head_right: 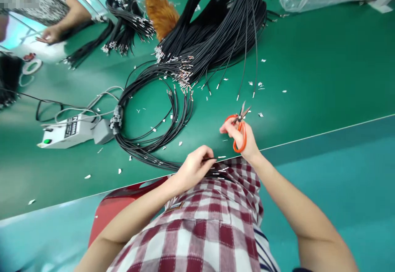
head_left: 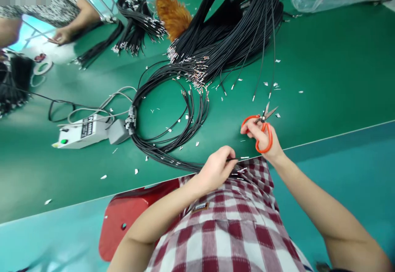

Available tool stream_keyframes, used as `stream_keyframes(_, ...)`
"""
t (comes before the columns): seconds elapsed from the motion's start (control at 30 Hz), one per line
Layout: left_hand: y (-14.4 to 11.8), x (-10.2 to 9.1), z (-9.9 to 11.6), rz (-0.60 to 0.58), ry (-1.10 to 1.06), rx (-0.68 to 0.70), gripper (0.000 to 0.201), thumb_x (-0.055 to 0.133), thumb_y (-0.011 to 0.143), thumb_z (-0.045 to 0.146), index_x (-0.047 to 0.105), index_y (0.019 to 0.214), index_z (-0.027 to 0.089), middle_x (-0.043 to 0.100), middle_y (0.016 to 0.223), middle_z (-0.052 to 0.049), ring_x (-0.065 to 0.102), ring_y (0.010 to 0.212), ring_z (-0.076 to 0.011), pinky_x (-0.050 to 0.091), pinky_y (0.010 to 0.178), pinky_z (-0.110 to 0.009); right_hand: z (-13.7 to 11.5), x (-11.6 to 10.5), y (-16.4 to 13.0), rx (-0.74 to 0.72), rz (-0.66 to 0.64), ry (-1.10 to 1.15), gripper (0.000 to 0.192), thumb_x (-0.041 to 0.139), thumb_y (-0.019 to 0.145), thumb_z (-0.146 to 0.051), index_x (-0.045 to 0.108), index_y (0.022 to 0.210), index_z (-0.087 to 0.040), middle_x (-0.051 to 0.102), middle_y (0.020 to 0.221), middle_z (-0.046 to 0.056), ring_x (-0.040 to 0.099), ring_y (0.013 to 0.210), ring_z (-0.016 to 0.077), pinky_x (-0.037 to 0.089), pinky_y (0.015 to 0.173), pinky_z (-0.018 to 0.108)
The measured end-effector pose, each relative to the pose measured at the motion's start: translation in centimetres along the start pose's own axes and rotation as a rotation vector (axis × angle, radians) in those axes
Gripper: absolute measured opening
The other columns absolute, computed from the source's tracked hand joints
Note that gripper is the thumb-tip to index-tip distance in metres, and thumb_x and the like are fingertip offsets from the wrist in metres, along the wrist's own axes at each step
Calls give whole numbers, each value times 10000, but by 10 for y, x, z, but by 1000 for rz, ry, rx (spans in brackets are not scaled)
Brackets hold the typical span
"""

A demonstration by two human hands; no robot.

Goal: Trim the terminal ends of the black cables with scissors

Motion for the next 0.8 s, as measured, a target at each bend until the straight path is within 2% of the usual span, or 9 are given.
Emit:
stream_keyframes(0.07,0,-20,3,107,-183,-59,55,537,963,245,533,941,195,570,810,4,521,691,-130,439,644,-251,-9,9,-14,18,-156,65,306,687,862,-480,641,749,-199,650,742,17,589,672,147,448,641,288)
stream_keyframes(0.13,0,-35,11,177,-226,-45,78,548,965,262,575,958,189,599,842,-9,536,722,-129,433,658,-248,-16,16,-25,42,-250,154,283,706,850,-448,630,730,-203,628,734,12,558,646,145,424,612,294)
stream_keyframes(0.27,2,-44,26,163,-220,40,168,515,989,253,663,950,184,666,886,-47,590,821,-154,457,758,-273,-19,27,-33,92,-290,266,284,734,824,-428,613,686,-211,600,703,7,532,635,146,388,583,293)
stream_keyframes(0.33,3,-44,28,182,-214,48,171,531,979,237,686,927,187,674,847,-44,592,779,-153,463,731,-272,-18,30,-32,121,-283,307,296,764,788,-440,606,683,-213,591,689,4,521,625,146,393,576,292)
stream_keyframes(0.47,-1,-47,28,302,-208,29,127,606,935,212,704,857,187,663,757,-25,574,675,-135,450,639,-252,-10,36,-34,204,-218,425,326,844,693,-408,577,729,-224,572,671,-18,529,617,140,428,577,281)
stream_keyframes(0.57,-5,-49,24,387,-251,6,116,628,924,219,702,841,186,677,759,-28,593,679,-136,457,634,-253,1,45,-43,247,-176,541,373,874,656,-387,545,734,-227,557,663,-32,538,613,131,455,585,270)
stream_keyframes(0.7,-8,-47,19,420,-297,-9,113,623,928,223,697,852,183,686,784,-35,619,722,-143,491,677,-264,17,56,-57,295,-115,578,385,871,670,-399,534,746,-227,564,699,-27,557,648,129,494,616,269)
stream_keyframes(0.8,-9,-45,17,426,-284,-1,94,629,925,222,691,866,183,690,794,-33,630,732,-139,505,687,-259,20,54,-58,269,-59,558,382,864,682,-413,537,760,-231,564,723,-25,570,676,133,510,648,275)
Point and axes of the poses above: each hand's wrist, its own y-axis towards the middle knuckle, its own x-axis out of the palm, z = x × y, the point moved 6 cm from there along y, towards the middle knuckle
